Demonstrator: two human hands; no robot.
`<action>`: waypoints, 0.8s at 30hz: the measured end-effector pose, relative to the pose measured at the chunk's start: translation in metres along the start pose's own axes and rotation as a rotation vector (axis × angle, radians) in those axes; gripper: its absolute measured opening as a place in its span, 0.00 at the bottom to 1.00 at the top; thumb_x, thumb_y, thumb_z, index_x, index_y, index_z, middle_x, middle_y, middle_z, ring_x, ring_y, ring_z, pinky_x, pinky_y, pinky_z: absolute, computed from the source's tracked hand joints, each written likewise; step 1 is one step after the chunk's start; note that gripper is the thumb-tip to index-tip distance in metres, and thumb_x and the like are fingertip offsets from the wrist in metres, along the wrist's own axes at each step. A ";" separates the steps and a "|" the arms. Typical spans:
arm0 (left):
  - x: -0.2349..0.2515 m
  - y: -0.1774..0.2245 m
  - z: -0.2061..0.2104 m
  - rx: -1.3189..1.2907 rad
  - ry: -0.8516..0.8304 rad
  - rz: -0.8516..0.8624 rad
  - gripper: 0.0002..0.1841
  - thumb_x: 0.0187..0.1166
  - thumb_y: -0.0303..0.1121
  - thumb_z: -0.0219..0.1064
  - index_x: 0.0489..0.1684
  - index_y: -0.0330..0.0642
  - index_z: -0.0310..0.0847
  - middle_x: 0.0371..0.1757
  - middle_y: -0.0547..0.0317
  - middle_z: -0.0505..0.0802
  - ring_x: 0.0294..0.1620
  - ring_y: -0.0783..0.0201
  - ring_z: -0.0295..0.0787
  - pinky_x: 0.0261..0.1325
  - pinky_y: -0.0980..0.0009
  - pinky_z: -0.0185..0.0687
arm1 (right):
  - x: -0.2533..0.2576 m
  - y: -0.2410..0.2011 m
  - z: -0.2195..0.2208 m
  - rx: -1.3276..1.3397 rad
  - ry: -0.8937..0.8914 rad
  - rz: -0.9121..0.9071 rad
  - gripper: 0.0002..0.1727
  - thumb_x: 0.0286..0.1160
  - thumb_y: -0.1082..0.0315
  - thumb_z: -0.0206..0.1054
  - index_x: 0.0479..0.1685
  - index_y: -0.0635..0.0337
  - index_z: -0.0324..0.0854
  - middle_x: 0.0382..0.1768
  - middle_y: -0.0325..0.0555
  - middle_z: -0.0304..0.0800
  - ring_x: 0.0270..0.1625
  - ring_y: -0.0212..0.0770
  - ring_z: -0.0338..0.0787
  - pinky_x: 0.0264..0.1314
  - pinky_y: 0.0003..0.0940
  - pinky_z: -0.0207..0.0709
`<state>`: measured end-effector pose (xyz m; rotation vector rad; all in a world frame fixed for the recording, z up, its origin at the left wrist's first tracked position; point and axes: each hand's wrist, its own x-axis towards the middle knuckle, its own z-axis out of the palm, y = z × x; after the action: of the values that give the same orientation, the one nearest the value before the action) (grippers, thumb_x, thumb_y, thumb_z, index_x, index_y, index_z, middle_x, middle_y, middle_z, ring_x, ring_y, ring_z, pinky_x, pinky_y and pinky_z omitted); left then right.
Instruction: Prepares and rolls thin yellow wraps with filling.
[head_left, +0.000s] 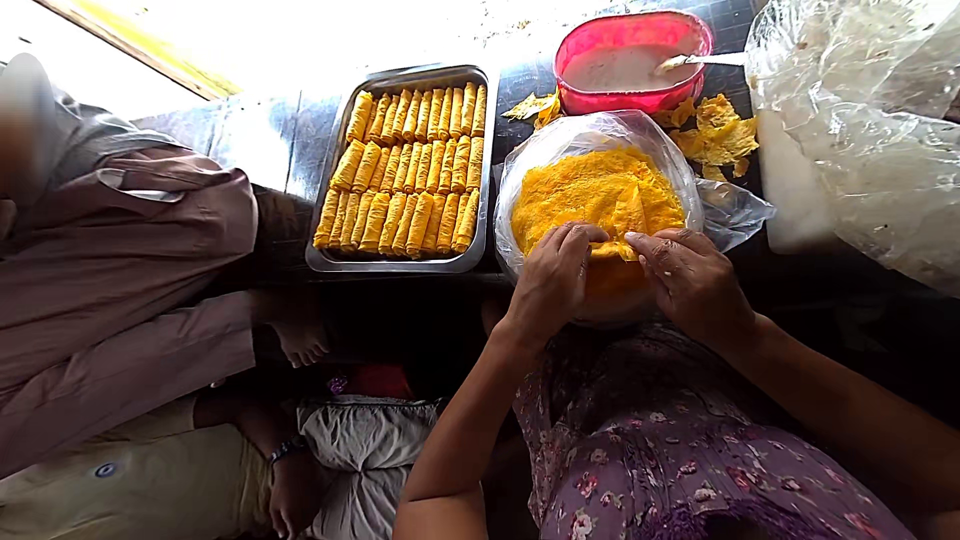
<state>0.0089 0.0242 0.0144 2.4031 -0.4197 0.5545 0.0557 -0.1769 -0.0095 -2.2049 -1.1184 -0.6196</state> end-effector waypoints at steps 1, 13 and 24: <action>0.001 -0.001 -0.005 0.036 -0.019 0.008 0.08 0.79 0.21 0.63 0.47 0.32 0.89 0.51 0.44 0.94 0.58 0.50 0.92 0.66 0.61 0.84 | 0.003 -0.002 -0.002 -0.017 -0.032 0.001 0.15 0.82 0.75 0.59 0.59 0.68 0.88 0.46 0.54 0.97 0.53 0.54 0.94 0.64 0.42 0.82; 0.006 -0.001 -0.006 0.238 -0.194 0.006 0.10 0.69 0.31 0.78 0.43 0.36 0.92 0.44 0.46 0.93 0.51 0.46 0.89 0.52 0.53 0.83 | 0.028 -0.002 0.004 0.167 -0.217 0.047 0.10 0.71 0.77 0.69 0.47 0.68 0.91 0.47 0.60 0.93 0.53 0.59 0.92 0.58 0.47 0.84; 0.003 0.001 -0.003 0.329 -0.190 0.065 0.04 0.73 0.27 0.74 0.34 0.36 0.92 0.35 0.50 0.92 0.42 0.49 0.89 0.44 0.57 0.81 | 0.023 0.014 0.013 0.263 -0.184 -0.075 0.09 0.73 0.73 0.66 0.42 0.64 0.93 0.43 0.55 0.94 0.49 0.53 0.91 0.56 0.41 0.83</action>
<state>0.0103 0.0250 0.0184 2.7803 -0.5234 0.4534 0.0814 -0.1617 -0.0077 -2.0302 -1.3010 -0.2838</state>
